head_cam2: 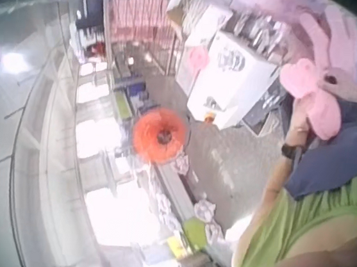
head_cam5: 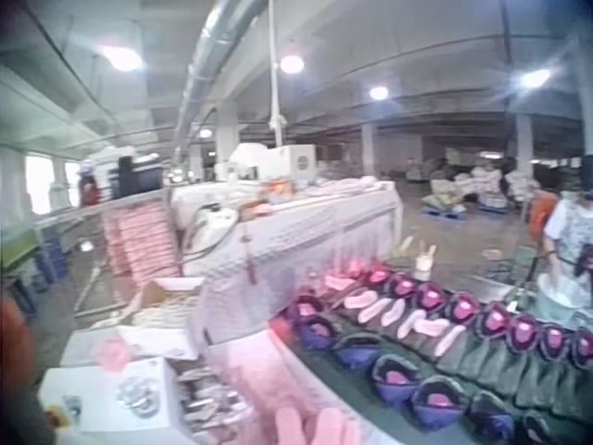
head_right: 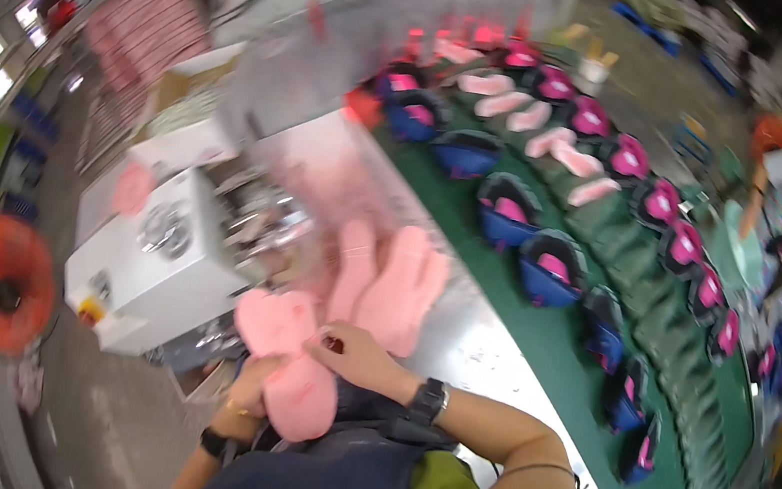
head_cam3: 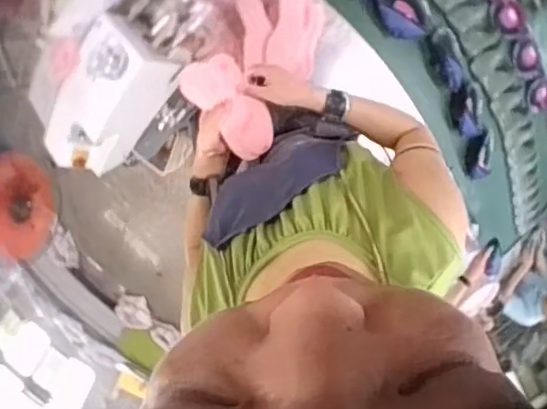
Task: Assembling shoe components by placing insoles into shoe molds and uppers on a production line.
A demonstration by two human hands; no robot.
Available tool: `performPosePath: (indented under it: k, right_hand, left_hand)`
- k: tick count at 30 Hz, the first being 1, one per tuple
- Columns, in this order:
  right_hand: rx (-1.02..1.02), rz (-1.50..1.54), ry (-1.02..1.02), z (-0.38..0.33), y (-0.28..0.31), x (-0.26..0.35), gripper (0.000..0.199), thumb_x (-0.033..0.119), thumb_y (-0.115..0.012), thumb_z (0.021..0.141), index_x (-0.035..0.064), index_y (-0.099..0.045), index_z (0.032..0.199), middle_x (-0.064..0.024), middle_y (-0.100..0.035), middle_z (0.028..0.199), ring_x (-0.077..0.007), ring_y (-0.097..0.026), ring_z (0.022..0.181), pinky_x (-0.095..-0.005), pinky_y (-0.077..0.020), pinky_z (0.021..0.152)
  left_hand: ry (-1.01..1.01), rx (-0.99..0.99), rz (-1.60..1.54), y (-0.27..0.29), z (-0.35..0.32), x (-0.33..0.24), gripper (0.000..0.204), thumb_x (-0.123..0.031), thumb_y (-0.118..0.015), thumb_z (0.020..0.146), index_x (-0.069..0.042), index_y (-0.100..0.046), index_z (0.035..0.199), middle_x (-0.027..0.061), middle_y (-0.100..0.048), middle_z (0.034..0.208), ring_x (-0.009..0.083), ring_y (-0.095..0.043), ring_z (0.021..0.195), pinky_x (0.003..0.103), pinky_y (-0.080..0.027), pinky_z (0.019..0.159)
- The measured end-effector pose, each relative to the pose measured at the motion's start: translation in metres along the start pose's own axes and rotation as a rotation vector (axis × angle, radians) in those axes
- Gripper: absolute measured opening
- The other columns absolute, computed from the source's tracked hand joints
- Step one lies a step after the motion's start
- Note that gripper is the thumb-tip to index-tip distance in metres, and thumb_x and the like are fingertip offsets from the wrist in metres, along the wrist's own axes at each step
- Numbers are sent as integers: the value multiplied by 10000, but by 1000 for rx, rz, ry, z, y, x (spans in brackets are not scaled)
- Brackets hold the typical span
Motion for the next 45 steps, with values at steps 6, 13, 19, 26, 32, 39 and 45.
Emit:
performPosePath:
  k: [6, 13, 19, 26, 32, 39, 45]
  right_hand:
    - [-379, 208, 13, 71, -4, -36, 200, 185, -645, 891, -2, -625, 961, -82, -652, 845, -126, -610, 784, -271, -481, 713]
    - [-465, 92, -103, 173, 21, -72, 381, 220, -711, 824, -33, -573, 1073, -113, -650, 821, -203, -644, 729, -318, -492, 616]
    - [-478, -98, -24, 135, 49, -20, 495, 164, -704, 802, -37, -477, 1194, -143, -638, 837, -270, -648, 718, -362, -503, 631]
    - [-426, -420, 36, 138, 56, -7, 311, 278, -678, 817, -26, -639, 872, -191, -639, 797, -347, -623, 711, -400, -482, 669]
    - [-585, -77, -119, 203, 26, -44, 316, 330, -638, 846, 15, -659, 823, -148, -618, 648, -277, -606, 558, -367, -462, 543]
    - [-585, 319, -168, 193, 96, -31, 261, 253, -617, 877, 10, -656, 964, -75, -654, 737, -158, -601, 547, -276, -456, 473]
    - [-1041, 258, -128, 73, 256, -91, 260, 189, -472, 933, -52, -453, 1032, -145, -619, 726, -236, -652, 484, -295, -459, 350]
  left_hand:
    - [111, 14, -323, 12, -34, -6, 357, -167, -528, 898, 39, -551, 1189, 159, -644, 1079, 250, -637, 980, 375, -519, 877]
    - [180, 71, -389, 25, -57, 2, 416, -180, -485, 893, 51, -499, 1238, 198, -621, 1140, 300, -620, 1046, 401, -491, 947]
    - [135, 48, -325, 49, -53, 12, 377, -172, -517, 899, 31, -525, 1217, 147, -634, 1126, 256, -631, 1016, 361, -502, 922]
    - [115, -47, -382, 60, -49, 20, 334, -153, -559, 887, -10, -551, 1189, 72, -647, 1065, 199, -640, 954, 330, -517, 859]
    - [80, -80, -325, 43, -72, 1, 365, -107, -562, 856, -3, -548, 1205, 78, -652, 1080, 207, -642, 967, 345, -521, 868]
    - [19, -52, -97, 74, -47, 29, 235, -62, -630, 806, -6, -620, 1034, 85, -663, 968, 209, -650, 855, 364, -536, 806]
    - [149, -40, -219, 35, -34, 20, 409, -86, -580, 810, -21, -528, 1210, 116, -630, 1067, 275, -633, 977, 415, -531, 859]
Point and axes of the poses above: each hand's wrist, its own z-axis towards the middle knuckle, its own y-axis out of the back of the hand, x = y × z, the point moved 4 cm from there along z, towards the middle knuckle
